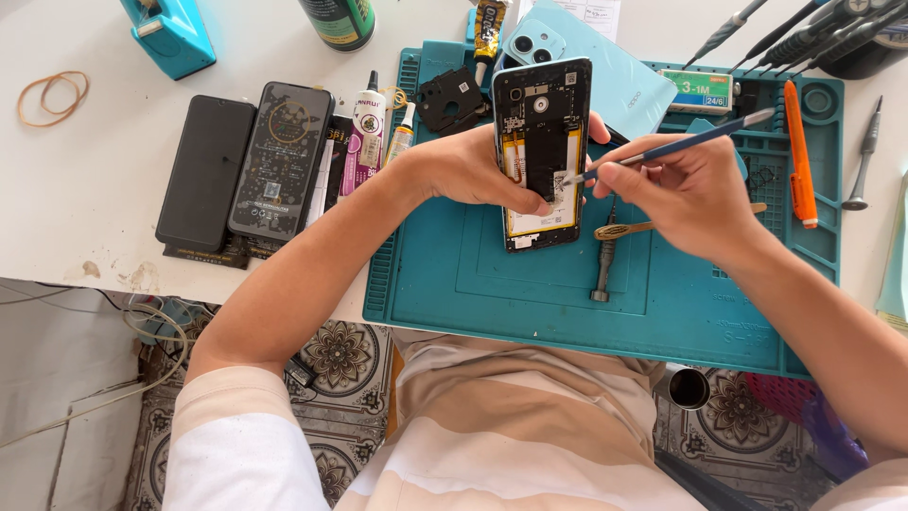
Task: The person uses a spudger to pry and lift a black adhesive strip from the back of a disassembled smartphone. They then use tweezers to peel and remove the strip from the phone chassis.
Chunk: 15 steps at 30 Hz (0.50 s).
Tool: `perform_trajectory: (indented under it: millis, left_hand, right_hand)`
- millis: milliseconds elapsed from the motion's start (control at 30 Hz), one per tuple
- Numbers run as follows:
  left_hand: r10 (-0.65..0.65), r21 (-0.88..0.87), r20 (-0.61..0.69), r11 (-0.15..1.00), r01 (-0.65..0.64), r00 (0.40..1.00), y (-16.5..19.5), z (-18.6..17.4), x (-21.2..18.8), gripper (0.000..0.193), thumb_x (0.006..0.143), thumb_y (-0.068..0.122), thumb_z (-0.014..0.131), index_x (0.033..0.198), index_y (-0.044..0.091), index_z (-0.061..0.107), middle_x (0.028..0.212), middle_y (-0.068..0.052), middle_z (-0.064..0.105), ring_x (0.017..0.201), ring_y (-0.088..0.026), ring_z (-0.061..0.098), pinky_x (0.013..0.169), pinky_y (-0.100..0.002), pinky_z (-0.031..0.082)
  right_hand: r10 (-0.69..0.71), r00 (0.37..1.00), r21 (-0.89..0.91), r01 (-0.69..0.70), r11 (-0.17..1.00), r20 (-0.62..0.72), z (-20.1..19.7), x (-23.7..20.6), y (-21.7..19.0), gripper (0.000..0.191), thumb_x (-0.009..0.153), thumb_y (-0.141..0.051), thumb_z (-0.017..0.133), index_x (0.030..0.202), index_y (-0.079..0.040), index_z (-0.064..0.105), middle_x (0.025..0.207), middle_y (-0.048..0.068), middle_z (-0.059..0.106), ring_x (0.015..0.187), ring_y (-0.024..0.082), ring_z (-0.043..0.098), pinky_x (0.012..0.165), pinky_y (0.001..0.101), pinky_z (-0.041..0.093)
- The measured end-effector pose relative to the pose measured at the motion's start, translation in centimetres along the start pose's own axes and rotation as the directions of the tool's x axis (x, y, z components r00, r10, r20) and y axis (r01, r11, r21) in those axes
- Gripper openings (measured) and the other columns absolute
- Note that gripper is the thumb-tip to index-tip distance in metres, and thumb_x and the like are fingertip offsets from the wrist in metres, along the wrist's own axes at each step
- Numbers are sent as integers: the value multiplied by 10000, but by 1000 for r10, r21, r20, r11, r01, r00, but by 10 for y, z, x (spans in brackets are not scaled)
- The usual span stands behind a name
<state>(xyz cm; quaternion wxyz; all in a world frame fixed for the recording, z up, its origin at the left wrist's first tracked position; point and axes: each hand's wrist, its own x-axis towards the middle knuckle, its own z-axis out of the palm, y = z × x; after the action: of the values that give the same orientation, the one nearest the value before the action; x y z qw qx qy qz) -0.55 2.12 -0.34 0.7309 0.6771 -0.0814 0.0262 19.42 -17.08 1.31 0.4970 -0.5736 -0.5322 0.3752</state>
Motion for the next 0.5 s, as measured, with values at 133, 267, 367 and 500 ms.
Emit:
perform_trajectory:
  millis: [133,267,367,500]
  left_hand:
    - [10,-47,10,999,-9,1000,0,1,0,769,867,-64,800,1538,91,456,1327,-51,654,1266,-142,642,1097,-354,574]
    - [10,-53,21,999,-9,1000,1,0,0,774,869,-73,798,1544,93,459,1333,-43,644,1268,-135,631,1095,-353,573]
    - [2,-53,21,999,-1,1000,2,0,0,777,858,-77,788,1542,94,461,1332,-37,635,1252,-131,628,1072,-349,574]
    - [7,-51,23,999,-6,1000,2,0,0,778,859,-82,785,1545,86,458,1344,-37,626,1266,-127,619,1085,-348,569]
  right_hand:
    - [-31,999,-220,35,975,21,-1,0,-3,148,1021,-85,688,1116,20,733,922,55,752,832,48,679,657,191,508]
    - [-37,999,-260,45,965,33,1,0,-6,140,1015,-103,701,1105,-4,743,901,29,753,787,32,646,609,191,468]
    - [-26,999,-265,36,964,40,1,0,-7,135,1010,-116,713,1089,-13,750,869,26,749,748,30,610,582,195,431]
    - [-47,998,-288,59,956,47,0,-1,-7,128,1012,-125,719,1072,-18,758,859,19,744,716,27,557,578,192,408]
